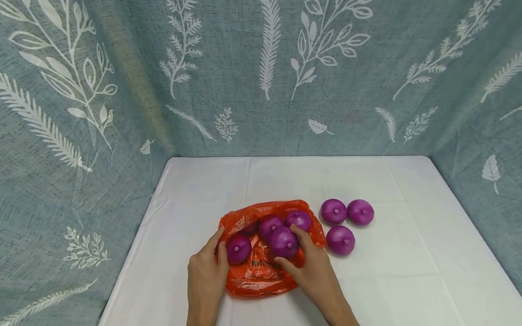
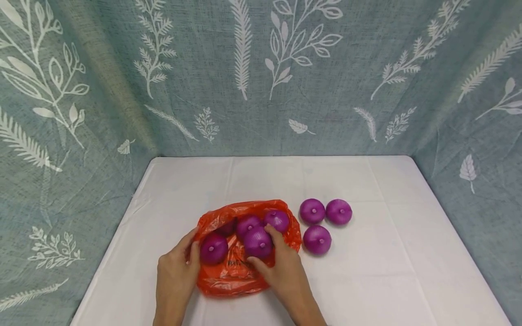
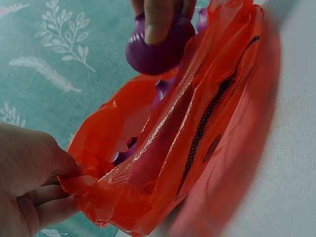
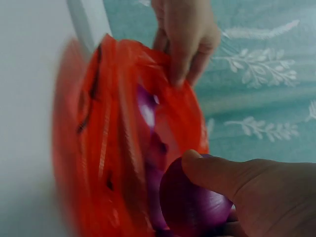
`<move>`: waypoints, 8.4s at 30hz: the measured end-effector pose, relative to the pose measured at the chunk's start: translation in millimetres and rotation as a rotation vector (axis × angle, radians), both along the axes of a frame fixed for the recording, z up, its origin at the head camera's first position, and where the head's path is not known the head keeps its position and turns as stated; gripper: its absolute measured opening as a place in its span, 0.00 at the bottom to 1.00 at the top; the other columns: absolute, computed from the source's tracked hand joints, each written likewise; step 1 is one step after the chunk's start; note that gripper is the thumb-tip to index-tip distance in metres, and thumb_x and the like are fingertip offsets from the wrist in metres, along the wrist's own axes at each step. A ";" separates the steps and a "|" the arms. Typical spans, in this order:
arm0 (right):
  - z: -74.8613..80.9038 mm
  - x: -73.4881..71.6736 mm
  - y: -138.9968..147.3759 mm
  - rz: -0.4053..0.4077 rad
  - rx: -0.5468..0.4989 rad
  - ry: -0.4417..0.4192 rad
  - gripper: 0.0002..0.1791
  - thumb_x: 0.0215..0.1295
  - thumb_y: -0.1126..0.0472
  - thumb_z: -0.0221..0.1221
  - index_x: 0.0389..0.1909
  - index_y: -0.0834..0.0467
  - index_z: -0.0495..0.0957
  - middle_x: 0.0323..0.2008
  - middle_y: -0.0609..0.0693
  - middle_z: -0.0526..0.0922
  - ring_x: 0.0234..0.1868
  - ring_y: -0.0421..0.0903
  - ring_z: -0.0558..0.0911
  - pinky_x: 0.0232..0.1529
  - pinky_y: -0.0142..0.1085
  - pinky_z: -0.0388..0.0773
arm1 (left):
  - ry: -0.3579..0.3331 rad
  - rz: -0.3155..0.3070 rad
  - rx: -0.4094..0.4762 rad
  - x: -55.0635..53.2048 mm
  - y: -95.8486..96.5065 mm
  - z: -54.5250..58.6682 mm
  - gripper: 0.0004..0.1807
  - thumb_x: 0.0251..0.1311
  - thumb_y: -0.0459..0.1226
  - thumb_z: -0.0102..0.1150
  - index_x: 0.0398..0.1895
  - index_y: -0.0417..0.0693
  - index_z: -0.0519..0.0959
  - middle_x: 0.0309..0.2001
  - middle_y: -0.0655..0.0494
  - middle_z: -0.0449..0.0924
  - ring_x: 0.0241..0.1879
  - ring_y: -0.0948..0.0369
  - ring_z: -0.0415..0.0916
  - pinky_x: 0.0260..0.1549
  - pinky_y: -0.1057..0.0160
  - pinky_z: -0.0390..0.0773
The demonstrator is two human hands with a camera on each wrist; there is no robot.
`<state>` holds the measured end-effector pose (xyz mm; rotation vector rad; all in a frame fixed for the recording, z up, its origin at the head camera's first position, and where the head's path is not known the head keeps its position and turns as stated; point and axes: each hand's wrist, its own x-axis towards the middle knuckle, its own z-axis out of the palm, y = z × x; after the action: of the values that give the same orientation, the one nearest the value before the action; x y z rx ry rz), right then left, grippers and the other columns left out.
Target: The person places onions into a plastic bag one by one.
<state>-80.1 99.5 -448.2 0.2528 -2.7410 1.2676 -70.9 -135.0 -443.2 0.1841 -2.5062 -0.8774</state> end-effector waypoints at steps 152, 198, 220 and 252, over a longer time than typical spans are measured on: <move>-13.9 -63.9 153.5 -0.396 0.081 0.066 0.45 0.64 0.46 0.64 0.75 0.59 0.54 0.72 0.61 0.60 0.64 0.67 0.69 0.58 0.61 0.70 | 0.006 -0.003 -0.009 2.8 -6.8 -1.6 0.20 0.62 0.33 0.63 0.58 0.46 0.80 0.47 0.41 0.84 0.39 0.49 0.85 0.37 0.51 0.84; -11.0 -62.7 148.6 -0.422 0.001 0.022 0.47 0.55 0.54 0.72 0.73 0.60 0.59 0.68 0.64 0.67 0.67 0.59 0.68 0.61 0.51 0.69 | -0.013 -0.022 -0.005 2.3 -7.7 -3.2 0.19 0.63 0.33 0.62 0.58 0.45 0.80 0.49 0.42 0.83 0.43 0.49 0.84 0.37 0.52 0.84; 31.8 -31.4 97.2 -0.231 -0.014 0.153 0.48 0.46 0.57 0.77 0.70 0.42 0.66 0.67 0.49 0.72 0.64 0.51 0.75 0.55 0.43 0.73 | -0.004 -0.023 0.000 4.3 -9.9 -4.7 0.19 0.62 0.32 0.62 0.57 0.42 0.80 0.49 0.41 0.83 0.44 0.48 0.83 0.38 0.51 0.83; -13.9 -6.0 18.5 -0.012 0.136 -0.098 0.49 0.50 0.53 0.75 0.73 0.35 0.60 0.27 0.45 0.82 0.23 0.37 0.76 0.44 0.43 0.83 | 0.010 -0.031 0.016 5.2 -10.0 -6.5 0.19 0.62 0.31 0.62 0.57 0.43 0.81 0.46 0.41 0.84 0.35 0.53 0.86 0.31 0.55 0.85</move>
<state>-86.1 117.9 -462.1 0.1908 -2.9112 1.1208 -65.7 -145.0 -449.7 0.1459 -2.4995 -0.9094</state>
